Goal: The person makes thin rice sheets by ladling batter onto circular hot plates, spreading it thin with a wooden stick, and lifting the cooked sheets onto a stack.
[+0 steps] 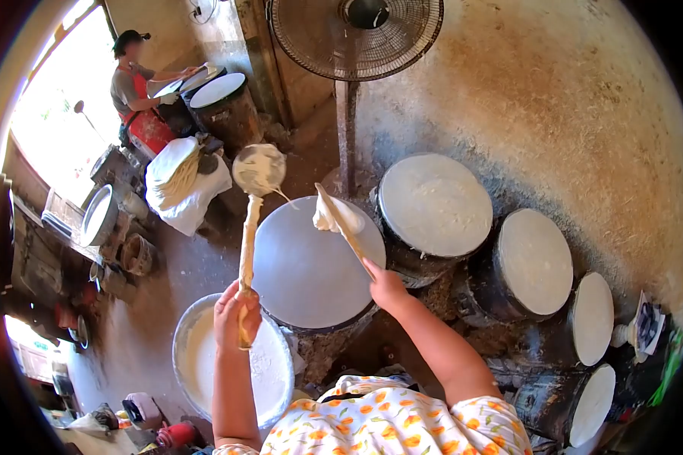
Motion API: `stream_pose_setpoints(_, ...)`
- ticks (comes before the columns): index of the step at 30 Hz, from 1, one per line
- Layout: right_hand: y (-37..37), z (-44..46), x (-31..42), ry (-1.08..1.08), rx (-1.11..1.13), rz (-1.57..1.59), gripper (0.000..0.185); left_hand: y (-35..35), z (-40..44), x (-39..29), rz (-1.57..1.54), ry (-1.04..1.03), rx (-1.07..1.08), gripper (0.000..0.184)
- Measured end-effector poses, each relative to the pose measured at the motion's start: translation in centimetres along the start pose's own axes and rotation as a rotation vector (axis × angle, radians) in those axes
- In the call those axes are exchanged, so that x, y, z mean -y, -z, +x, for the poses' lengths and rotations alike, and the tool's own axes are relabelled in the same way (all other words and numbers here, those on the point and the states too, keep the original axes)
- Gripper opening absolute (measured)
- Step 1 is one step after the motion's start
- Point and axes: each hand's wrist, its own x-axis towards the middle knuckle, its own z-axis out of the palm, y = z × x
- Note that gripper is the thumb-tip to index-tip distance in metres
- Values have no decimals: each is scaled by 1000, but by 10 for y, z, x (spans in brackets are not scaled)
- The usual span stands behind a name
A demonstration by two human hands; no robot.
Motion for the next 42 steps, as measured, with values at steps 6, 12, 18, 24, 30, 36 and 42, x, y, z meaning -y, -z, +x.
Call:
stream_pose_setpoints(6,2,-4,20,-19,-15,25,58,-4,-26,1,395,40,-150,22)
stream_pose_setpoints(12,20,-82,0,-245,-88,81,57,19,-43,7,374,90,-155,27)
stream_pose_setpoints(18,-21,-14,17,11,9,69,59,40,-54,-1,-65,127,-90,31)
stream_pose_setpoints(24,-32,26,80,-73,226,43,59,31,-71,-6,-198,-74,-107,37)
stream_pose_setpoints(30,-30,-25,63,102,264,38,56,53,-94,-2,15,-68,-248,31)
stream_pose_setpoints(36,10,1,19,-31,17,19,58,65,-131,7,26,-78,-393,18)
stream_pose_setpoints(42,-14,10,63,-59,323,92,59,69,-149,18,5,-111,-482,27)
